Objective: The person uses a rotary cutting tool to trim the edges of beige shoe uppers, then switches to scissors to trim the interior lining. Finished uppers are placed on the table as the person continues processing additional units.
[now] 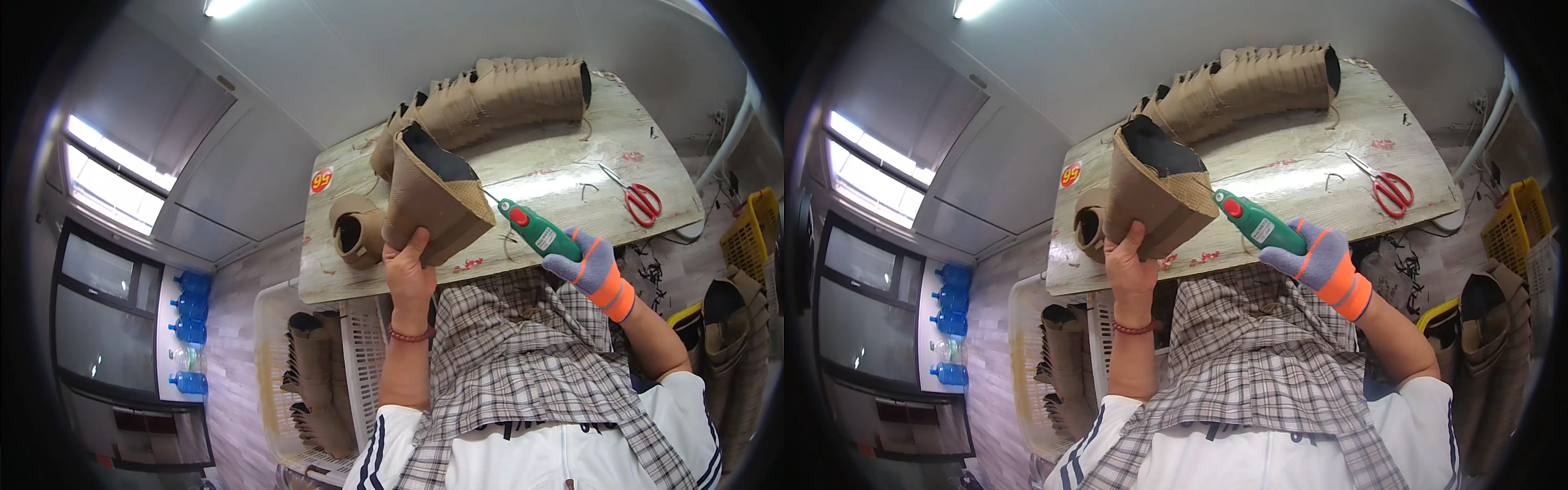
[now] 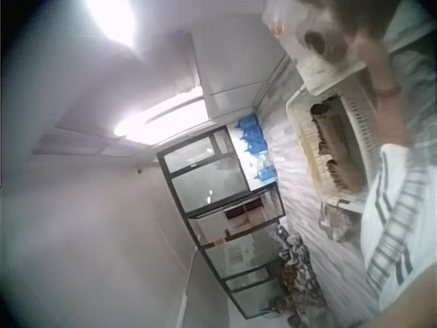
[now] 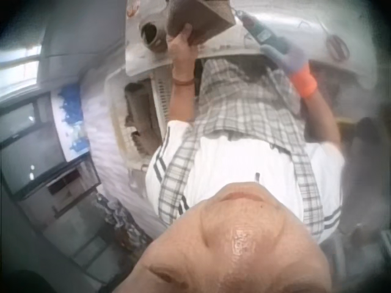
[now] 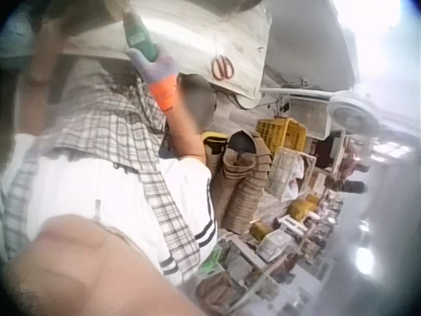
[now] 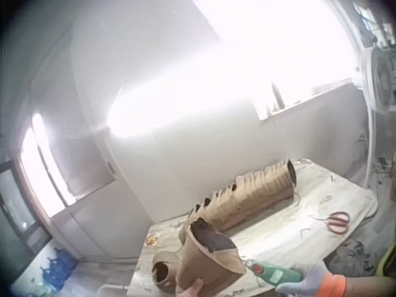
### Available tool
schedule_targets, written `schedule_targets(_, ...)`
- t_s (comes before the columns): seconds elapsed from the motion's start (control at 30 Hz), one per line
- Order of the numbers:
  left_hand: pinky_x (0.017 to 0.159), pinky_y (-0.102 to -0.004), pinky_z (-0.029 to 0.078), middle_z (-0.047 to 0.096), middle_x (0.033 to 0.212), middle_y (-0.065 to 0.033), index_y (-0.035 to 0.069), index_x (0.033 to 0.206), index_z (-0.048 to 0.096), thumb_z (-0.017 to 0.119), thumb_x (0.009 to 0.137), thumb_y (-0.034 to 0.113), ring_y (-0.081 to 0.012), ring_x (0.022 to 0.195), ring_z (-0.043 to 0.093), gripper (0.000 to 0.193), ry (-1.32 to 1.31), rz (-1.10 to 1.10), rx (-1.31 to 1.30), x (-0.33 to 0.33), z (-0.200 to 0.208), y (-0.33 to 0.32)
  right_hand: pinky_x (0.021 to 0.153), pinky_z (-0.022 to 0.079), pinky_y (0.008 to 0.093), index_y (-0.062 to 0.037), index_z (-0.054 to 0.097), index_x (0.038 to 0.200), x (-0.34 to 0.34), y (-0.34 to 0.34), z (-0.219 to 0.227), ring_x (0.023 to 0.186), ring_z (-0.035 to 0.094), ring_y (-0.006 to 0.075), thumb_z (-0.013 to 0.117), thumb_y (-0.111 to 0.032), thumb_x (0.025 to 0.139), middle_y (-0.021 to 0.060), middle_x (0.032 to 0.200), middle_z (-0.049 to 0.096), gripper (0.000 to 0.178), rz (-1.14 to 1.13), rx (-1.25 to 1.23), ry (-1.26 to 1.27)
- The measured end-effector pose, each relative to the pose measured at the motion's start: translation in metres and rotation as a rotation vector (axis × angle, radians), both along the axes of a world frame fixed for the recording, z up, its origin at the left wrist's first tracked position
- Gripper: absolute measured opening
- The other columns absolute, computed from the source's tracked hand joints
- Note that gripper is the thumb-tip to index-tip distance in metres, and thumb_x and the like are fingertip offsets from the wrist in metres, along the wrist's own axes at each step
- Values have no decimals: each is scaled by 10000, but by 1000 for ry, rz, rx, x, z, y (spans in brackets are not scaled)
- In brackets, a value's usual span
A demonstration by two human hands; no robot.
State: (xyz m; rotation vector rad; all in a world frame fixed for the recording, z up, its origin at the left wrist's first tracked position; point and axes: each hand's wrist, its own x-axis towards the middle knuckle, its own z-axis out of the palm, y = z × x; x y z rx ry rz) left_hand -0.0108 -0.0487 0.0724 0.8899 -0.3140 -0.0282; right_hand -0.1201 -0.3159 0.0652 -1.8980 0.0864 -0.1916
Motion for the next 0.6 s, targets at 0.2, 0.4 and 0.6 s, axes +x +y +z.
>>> schedule_targets(0.2,926,-364,532,657,1184,-93,24,1223,603,646,895,11,-213,1055,642,331,14,-39,30,-2,-15,-37,565,468,265,-24,663,961,-11,-4,-4,603,572,74,812,-435,754,42,653,630,484,-44,4,-21)
schedule_targets(0.4,833,-279,516,686,1078,-41,2,1126,653,683,878,10,-134,950,631,250,-66,104,243,-8,-28,-55,557,462,278,-29,665,944,-6,-5,1,599,571,82,791,-444,769,51,648,623,467,-81,48,53)
schedule_targets(0.6,746,-257,480,702,968,-18,-48,981,682,693,886,46,-75,846,587,135,-371,304,655,-19,-49,-64,527,438,283,-15,647,872,6,-9,0,566,535,86,776,-436,791,37,612,575,448,-98,85,48)
